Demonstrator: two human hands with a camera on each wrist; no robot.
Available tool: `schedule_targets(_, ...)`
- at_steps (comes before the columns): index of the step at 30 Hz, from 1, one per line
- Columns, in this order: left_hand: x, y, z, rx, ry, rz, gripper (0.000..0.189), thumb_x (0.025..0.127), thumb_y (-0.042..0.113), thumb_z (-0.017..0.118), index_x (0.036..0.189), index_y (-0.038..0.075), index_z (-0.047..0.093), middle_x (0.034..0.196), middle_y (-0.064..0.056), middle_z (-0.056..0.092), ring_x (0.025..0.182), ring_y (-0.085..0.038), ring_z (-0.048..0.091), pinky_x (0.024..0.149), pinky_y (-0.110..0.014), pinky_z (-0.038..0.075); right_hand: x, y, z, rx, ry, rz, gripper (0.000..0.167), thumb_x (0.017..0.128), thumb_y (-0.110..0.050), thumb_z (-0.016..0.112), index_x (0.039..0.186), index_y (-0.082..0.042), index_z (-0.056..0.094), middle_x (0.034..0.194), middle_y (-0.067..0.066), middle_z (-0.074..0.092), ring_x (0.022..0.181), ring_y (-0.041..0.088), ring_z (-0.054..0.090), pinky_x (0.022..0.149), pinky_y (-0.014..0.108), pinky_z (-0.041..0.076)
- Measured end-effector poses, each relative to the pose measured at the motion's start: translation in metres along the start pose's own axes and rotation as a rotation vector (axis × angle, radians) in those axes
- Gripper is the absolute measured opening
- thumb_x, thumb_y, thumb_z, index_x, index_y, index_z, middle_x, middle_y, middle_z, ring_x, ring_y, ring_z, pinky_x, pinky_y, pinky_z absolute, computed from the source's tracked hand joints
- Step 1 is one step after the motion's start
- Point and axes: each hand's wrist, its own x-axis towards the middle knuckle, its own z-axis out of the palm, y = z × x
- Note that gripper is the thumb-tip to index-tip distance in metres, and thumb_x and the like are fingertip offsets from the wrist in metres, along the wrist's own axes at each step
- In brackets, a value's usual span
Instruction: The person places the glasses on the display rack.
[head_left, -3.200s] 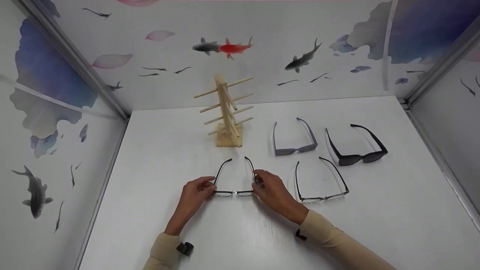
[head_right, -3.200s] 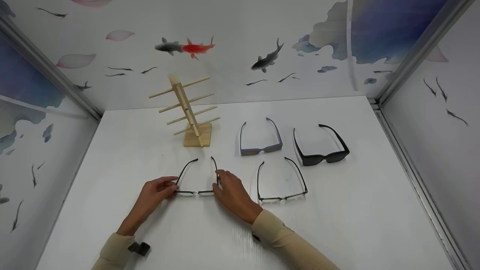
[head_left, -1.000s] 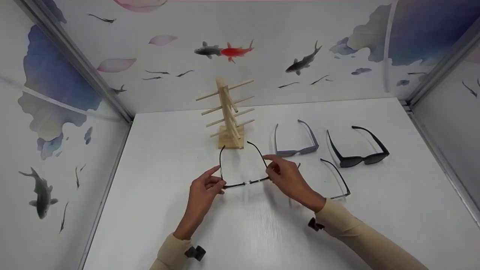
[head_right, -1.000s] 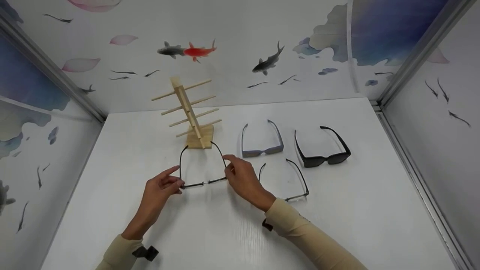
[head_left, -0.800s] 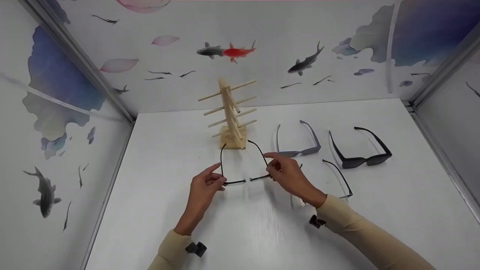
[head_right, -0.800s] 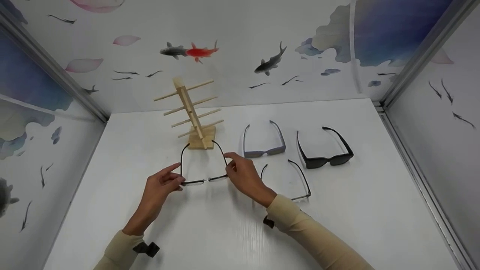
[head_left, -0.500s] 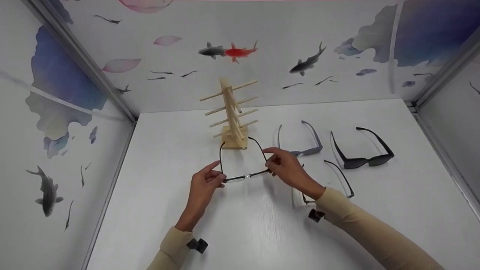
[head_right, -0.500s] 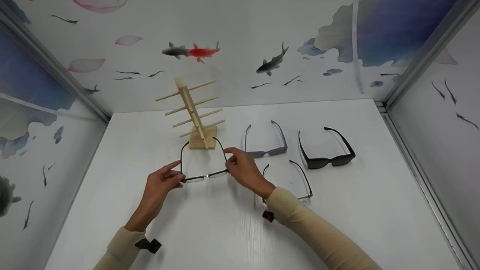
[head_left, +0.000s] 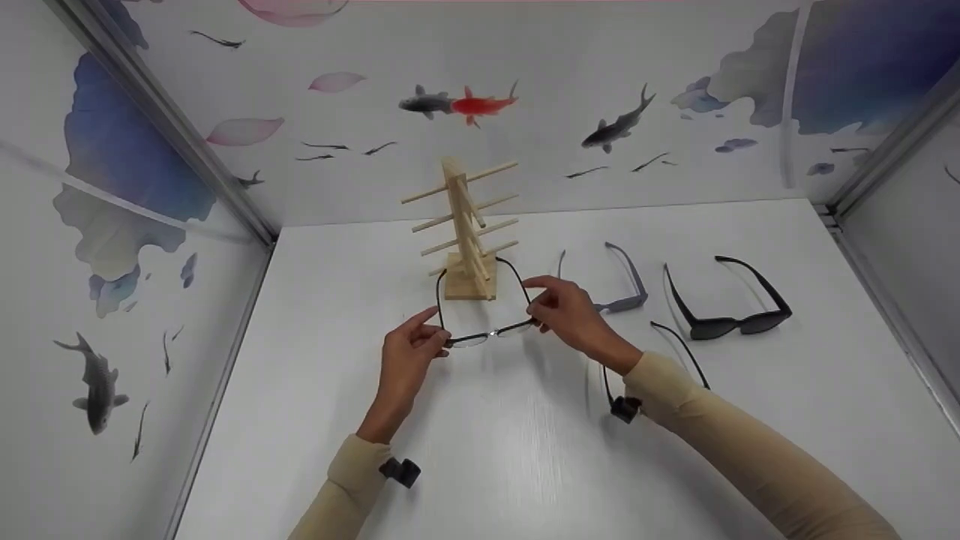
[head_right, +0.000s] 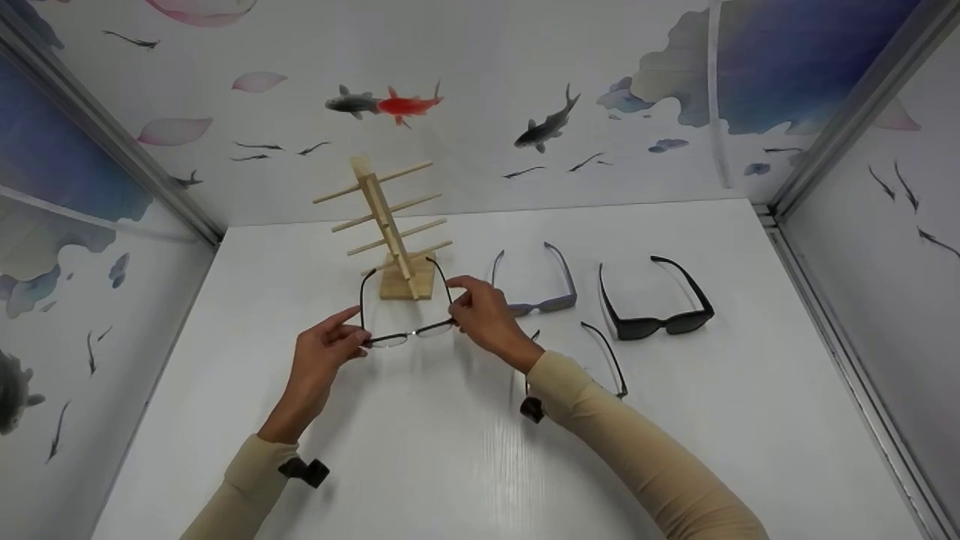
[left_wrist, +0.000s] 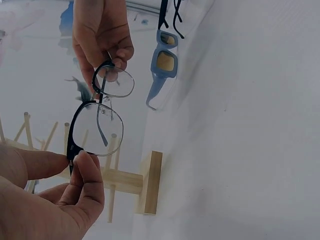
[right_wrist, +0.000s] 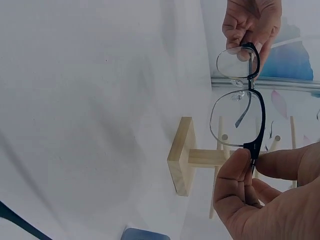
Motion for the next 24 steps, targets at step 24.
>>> schedule_targets(24,0.034,-0.005,0.010,-0.009,0.085,-0.004,0.048,0.106,0.001,0.070,0.153,-0.002,0.061,0.114,-0.021,0.076,0.099,-0.025,0.077,0.086,-0.031,0.066,0.045,0.005,-0.010,0.030,-0.004,0.013,0.046,0.109,-0.004,0.064,0.155,0.002,0.060,0.110,0.019,0.076,0.088,0.021,0.072,0.086,0.045,0.065)
